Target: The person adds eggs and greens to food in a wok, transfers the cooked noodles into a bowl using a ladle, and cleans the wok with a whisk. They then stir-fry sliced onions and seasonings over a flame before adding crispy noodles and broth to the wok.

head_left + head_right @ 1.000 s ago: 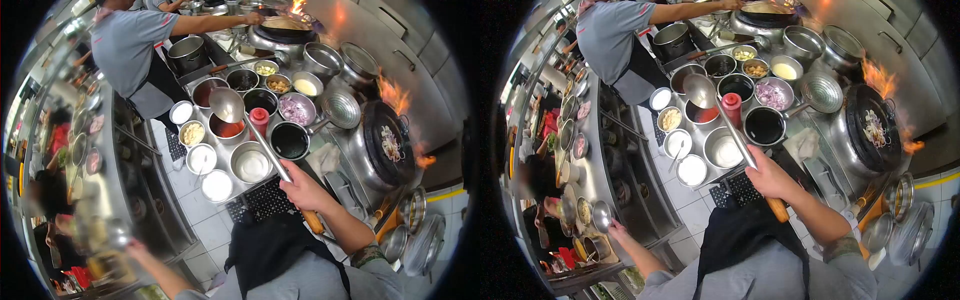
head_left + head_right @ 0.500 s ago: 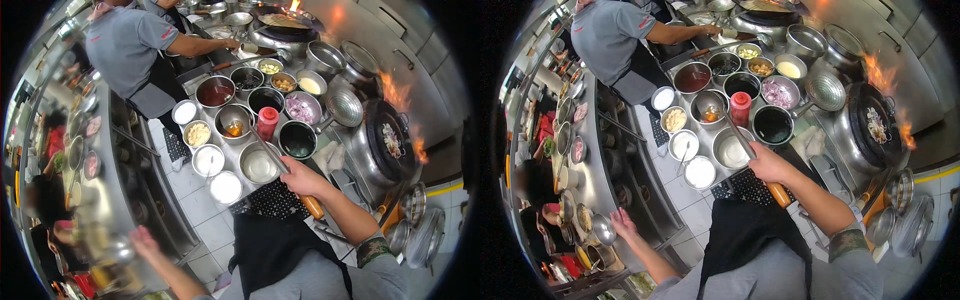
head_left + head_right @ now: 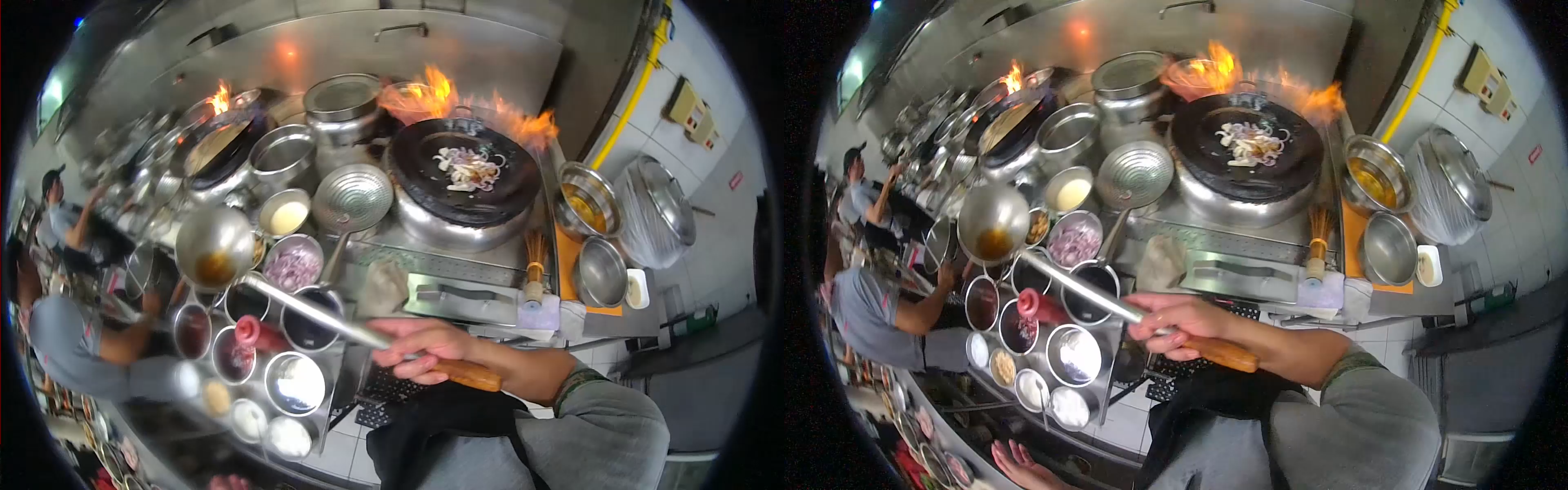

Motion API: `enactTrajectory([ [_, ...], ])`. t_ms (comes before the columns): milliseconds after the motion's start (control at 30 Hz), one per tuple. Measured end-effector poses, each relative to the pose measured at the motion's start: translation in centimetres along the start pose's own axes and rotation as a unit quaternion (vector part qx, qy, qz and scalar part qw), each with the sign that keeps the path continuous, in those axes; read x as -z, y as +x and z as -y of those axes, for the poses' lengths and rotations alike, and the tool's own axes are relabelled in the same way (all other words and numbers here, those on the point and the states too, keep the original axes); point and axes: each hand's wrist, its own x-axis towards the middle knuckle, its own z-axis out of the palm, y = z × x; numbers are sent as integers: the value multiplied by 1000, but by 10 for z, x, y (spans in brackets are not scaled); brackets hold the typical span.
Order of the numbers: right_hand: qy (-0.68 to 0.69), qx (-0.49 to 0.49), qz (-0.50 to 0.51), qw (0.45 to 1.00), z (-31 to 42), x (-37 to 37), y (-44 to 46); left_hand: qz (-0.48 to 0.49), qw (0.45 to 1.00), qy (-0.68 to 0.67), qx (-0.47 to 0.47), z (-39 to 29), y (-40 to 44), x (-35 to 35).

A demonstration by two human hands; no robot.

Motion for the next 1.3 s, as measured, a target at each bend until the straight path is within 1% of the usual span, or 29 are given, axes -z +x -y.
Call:
enactTrajectory([
  [33,-12,29,-7,999,19,-1,-19,35,999,7,-12,-13,-15,-28],
  [67,-62,56,-67,994,40,-5,-41,70,997,14,-23,-20,-27,-49],
  [100,-104,81,-105,986,60,-4,-62,123,990,27,-63,-8,-28,-62],
  [133,-141,112,-140,974,80,-2,-84,167,983,28,-75,-6,-36,-84],
  [200,-198,147,-239,939,116,17,-126,243,964,34,-101,-9,-67,-141],
  [233,-212,185,-290,915,132,25,-140,274,954,42,-115,-11,-94,-173],
  [267,-281,169,-305,894,150,50,-159,325,938,50,-114,-7,-115,-200],
  [300,-371,149,-378,835,164,60,-173,374,919,58,-112,-3,-136,-227],
  [367,-509,44,-486,709,197,78,-204,465,878,35,-108,-4,-194,-286],
  [433,-674,21,-494,548,222,114,-234,557,805,60,-195,14,-238,-339],
  [467,-744,8,-490,455,228,131,-244,577,746,115,-310,13,-260,-364],
  [500,-747,25,-499,438,234,145,-248,585,674,165,-420,11,-284,-391],
  [567,-753,57,-517,403,239,165,-256,582,647,113,-480,15,-337,-435],
  [600,-738,-5,-546,397,244,162,-252,601,621,110,-491,28,-357,-460],
  [633,-733,-26,-538,415,251,158,-258,618,596,106,-502,41,-369,-474],
  [700,-724,-66,-518,450,259,145,-271,660,567,173,-461,51,-371,-466],
  [733,-774,9,-460,435,256,146,-298,675,554,203,-443,52,-370,-467],
  [800,-833,44,-393,386,261,124,-342,675,577,113,-446,31,-367,-456],
  [833,-802,41,-415,428,262,106,-356,676,589,80,-436,26,-363,-440],
  [867,-791,57,-399,461,266,88,-365,663,598,83,-442,32,-359,-446],
  [933,-676,-29,-481,558,274,54,-364,667,609,31,-428,30,-363,-479],
  [967,-605,-72,-518,600,272,46,-363,671,609,6,-422,34,-364,-483],
  [1000,-605,-9,-492,626,266,70,-368,661,608,12,-440,54,-364,-484],
  [1067,-666,9,-462,586,262,90,-344,643,604,24,-471,97,-361,-488],
  [1100,-694,15,-449,563,259,96,-337,654,595,30,-466,100,-353,-475],
  [1133,-731,22,-467,497,254,96,-330,663,589,32,-460,101,-346,-458],
  [1200,-755,106,-459,456,233,97,-334,693,567,33,-444,88,-323,-421],
  [1233,-722,128,-476,486,221,105,-333,717,561,9,-414,75,-314,-410],
  [1300,-650,180,-504,540,198,120,-330,659,583,-46,-472,55,-320,-440],
])
